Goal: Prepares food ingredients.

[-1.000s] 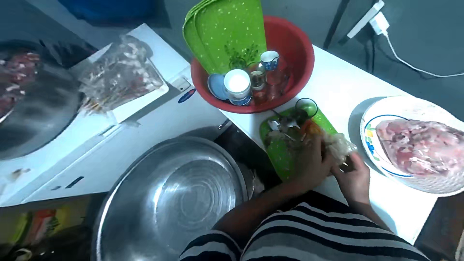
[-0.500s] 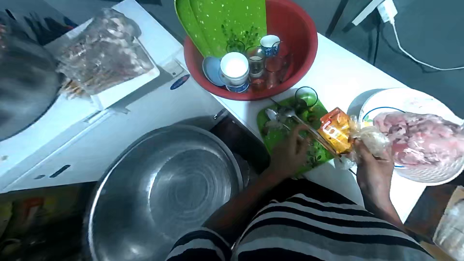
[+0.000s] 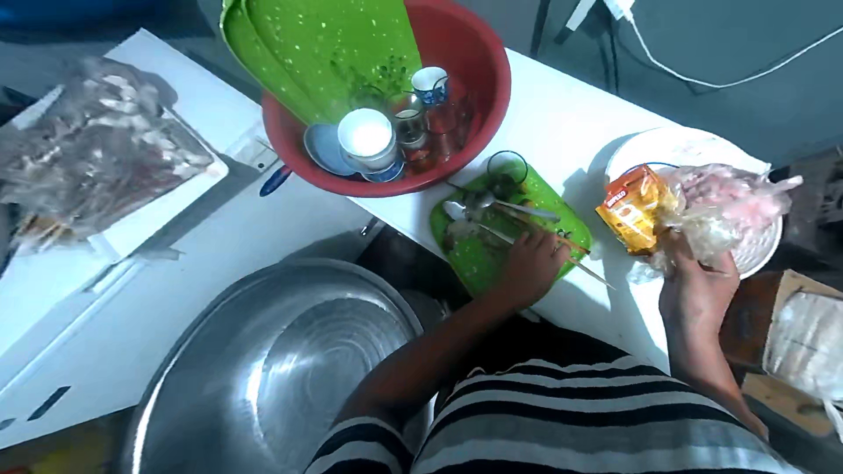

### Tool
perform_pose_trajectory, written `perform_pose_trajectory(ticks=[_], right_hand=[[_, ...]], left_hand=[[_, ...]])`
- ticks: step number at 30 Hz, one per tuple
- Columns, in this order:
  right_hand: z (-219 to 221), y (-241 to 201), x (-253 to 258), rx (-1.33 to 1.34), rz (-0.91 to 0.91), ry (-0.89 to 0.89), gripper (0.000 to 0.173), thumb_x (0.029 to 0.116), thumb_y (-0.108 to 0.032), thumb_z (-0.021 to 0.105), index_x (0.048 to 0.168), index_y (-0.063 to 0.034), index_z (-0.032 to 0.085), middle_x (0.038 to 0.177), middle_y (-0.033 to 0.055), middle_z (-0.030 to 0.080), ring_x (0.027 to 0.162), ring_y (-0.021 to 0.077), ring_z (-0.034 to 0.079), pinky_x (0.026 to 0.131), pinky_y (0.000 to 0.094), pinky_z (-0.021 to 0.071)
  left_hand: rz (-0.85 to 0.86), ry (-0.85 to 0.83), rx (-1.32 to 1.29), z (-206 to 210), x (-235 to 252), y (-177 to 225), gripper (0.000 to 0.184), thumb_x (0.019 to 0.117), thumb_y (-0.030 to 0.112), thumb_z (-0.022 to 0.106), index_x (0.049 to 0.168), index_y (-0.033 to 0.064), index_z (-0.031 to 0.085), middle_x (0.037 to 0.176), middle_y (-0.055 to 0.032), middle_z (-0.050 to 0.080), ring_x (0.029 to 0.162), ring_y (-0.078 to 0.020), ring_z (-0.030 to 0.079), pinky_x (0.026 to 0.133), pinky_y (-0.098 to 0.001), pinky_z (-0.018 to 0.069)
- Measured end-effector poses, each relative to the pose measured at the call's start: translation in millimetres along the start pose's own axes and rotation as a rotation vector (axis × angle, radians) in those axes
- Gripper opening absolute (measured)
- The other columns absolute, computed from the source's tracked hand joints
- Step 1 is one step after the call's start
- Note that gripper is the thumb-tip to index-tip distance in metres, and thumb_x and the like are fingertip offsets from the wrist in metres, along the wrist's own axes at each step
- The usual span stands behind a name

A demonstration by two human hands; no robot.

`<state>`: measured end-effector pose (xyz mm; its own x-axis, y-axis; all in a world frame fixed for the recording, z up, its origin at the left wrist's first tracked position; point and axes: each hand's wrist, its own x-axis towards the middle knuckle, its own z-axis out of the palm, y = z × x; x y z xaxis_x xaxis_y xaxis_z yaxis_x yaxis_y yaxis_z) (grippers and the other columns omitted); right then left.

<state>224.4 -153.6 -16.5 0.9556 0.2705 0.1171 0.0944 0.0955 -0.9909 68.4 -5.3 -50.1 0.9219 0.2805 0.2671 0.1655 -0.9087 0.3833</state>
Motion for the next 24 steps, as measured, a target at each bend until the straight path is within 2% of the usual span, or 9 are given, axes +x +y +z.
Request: perform_pose_trajectory(ticks=[2,4,6,11,14,17,19,22,24], right_hand=[[-6,-1,0,-0.021,-0.002,0.019,0.019,0.0909,0.002,0.066,0.109,-0.0022,0.062,0.093,-0.0033,0.072,0.085,0.0061,0.071,0.08,0.0266,0.0619],[-12,0,0,-0.033,0.009,0.027,0.019,0.092,0.001,0.066,0.11,-0.0028,0.062,0.093,-0.0033,0.071,0.085,0.006,0.071,0.08,0.0267,0.0619],[-14,0,0,-0.013,0.011,0.033,0.019,0.0922,0.001,0.066,0.111,-0.0028,0.062,0.094,-0.0031,0.071,0.084,0.0063,0.071,0.079,0.0267,0.062],[-22,0,4,-0.005,-0.01,0.054,0.021,0.0912,-0.001,0.068,0.112,-0.0029,0.063,0.095,-0.0016,0.071,0.085,0.0078,0.071,0.079,0.0281,0.0621],[-25,-2,7,0.006,-0.022,0.079,0.021,0.0906,-0.001,0.069,0.111,-0.0035,0.063,0.094,-0.0013,0.071,0.084,0.0088,0.071,0.077,0.0287,0.0625],[-27,-3,10,-0.012,-0.027,0.087,0.021,0.0922,0.0,0.066,0.112,-0.0024,0.061,0.095,-0.0018,0.07,0.084,0.0074,0.07,0.078,0.0276,0.0617],[-28,-4,10,-0.018,-0.026,0.101,0.02,0.0926,0.001,0.065,0.111,-0.0014,0.06,0.095,-0.0015,0.07,0.083,0.0073,0.07,0.077,0.0271,0.0619],[-29,-4,11,-0.028,-0.007,0.108,0.02,0.0923,0.0,0.066,0.112,-0.0006,0.06,0.095,-0.001,0.071,0.083,0.0074,0.071,0.077,0.0272,0.0622],[-29,-5,12,-0.034,0.011,0.108,0.021,0.0925,0.001,0.066,0.112,-0.0008,0.06,0.094,-0.0013,0.071,0.083,0.007,0.071,0.077,0.0266,0.0623]], left_hand=[[0.057,0.133,-0.01,4,-6,-8,0.019,0.1001,0.011,0.059,0.113,0.0049,0.072,0.102,-0.0167,0.071,0.096,-0.0333,0.07,0.082,-0.0475,0.0573],[0.058,0.158,-0.01,7,-7,-18,0.027,0.0995,0.012,0.061,0.124,0.0052,0.071,0.104,-0.0191,0.071,0.098,-0.0354,0.07,0.084,-0.0494,0.0573],[0.035,0.12,0.018,11,-5,-27,0.031,0.0974,0.007,0.063,0.127,0.0077,0.07,0.105,-0.0189,0.07,0.1,-0.036,0.069,0.086,-0.051,0.0554],[0.205,0.162,0.006,16,5,-29,0.019,0.0938,0.001,0.065,0.107,0.0071,0.077,0.094,-0.0149,0.071,0.092,-0.0336,0.07,0.086,-0.0487,0.0554],[0.315,0.138,0.014,17,13,-8,0.02,0.0963,0.001,0.061,0.105,0.011,0.076,0.091,-0.0098,0.07,0.089,-0.0281,0.068,0.086,-0.0443,0.0544],[0.339,0.097,0.002,31,17,13,0.015,0.0988,0.008,0.06,0.101,0.0073,0.075,0.091,-0.012,0.07,0.088,-0.03,0.068,0.08,-0.0447,0.0537],[0.296,0.03,0.043,41,16,15,0.016,0.0993,0.014,0.062,0.104,0.0051,0.074,0.097,-0.0138,0.071,0.093,-0.0317,0.069,0.081,-0.0458,0.0539],[0.262,-0.068,0.059,43,17,7,0.016,0.0988,0.008,0.06,0.105,0.0051,0.074,0.098,-0.0165,0.071,0.095,-0.0346,0.069,0.083,-0.0491,0.0541],[0.334,-0.095,0.025,42,17,4,0.018,0.0994,0.003,0.054,0.1,0.0049,0.072,0.096,-0.0169,0.069,0.095,-0.0348,0.068,0.085,-0.0494,0.0527]])
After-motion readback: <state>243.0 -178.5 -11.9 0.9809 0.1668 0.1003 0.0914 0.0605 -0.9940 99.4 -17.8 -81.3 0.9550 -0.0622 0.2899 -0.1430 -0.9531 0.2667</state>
